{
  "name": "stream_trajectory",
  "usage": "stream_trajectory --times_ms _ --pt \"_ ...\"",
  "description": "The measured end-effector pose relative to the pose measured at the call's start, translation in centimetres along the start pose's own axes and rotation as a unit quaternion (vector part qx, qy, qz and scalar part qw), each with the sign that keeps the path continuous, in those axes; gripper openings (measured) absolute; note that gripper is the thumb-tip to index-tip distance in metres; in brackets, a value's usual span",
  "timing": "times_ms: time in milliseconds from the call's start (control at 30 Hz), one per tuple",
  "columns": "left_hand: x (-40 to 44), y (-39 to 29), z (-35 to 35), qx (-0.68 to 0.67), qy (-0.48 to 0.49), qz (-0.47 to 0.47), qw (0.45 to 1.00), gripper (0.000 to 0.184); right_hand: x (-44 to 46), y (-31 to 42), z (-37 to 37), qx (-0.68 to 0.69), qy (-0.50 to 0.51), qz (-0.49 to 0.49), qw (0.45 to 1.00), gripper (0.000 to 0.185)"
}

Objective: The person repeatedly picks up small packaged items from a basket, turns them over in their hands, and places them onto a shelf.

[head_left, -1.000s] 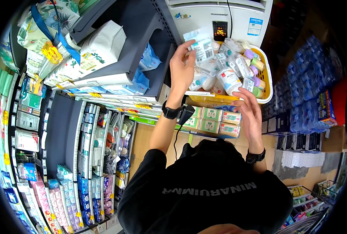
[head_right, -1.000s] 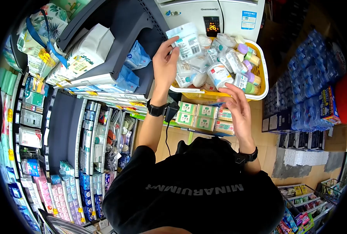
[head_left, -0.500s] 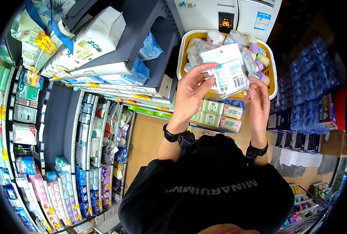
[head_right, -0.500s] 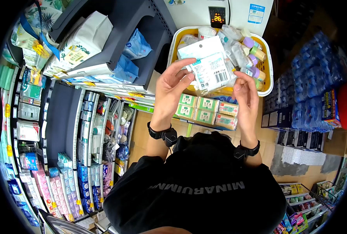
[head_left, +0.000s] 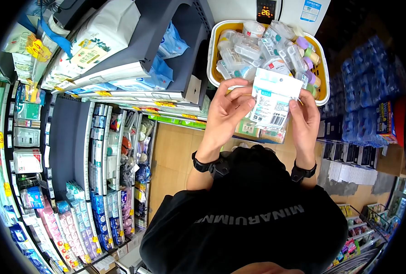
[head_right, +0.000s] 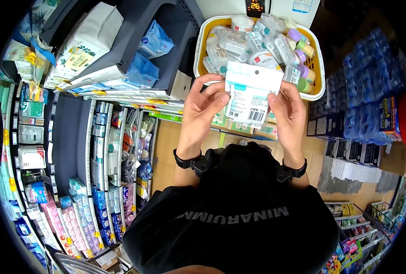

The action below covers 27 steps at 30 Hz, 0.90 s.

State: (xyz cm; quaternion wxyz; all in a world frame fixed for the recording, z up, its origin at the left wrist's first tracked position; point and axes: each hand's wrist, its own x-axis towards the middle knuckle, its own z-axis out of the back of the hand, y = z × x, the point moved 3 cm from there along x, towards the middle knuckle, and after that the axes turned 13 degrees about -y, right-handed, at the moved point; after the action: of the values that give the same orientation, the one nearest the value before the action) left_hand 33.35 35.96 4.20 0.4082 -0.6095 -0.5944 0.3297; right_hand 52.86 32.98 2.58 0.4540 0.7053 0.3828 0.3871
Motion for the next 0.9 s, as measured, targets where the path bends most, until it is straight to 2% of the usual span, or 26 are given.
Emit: stream_trajectory --times_ms 267,767,900 --pt "-0.5 1.7 0.8 0.083 0.018 0.065 0.994 0.028 0.0 0.6 0.0 -0.005 -0.011 -0.024 1.000 0.023" --pt "-0.5 3.0 0.0 0.112 -0.002 0.094 0.989 0.025 0.0 0.5 1.1 -0.015 -0.030 -0.008 0.999 0.020" --pt "-0.8 2.8 -0.1 0.108 -0.009 0.075 0.991 0.026 -0.1 0.2 1.3 -0.015 -0.021 -0.016 1.000 0.023"
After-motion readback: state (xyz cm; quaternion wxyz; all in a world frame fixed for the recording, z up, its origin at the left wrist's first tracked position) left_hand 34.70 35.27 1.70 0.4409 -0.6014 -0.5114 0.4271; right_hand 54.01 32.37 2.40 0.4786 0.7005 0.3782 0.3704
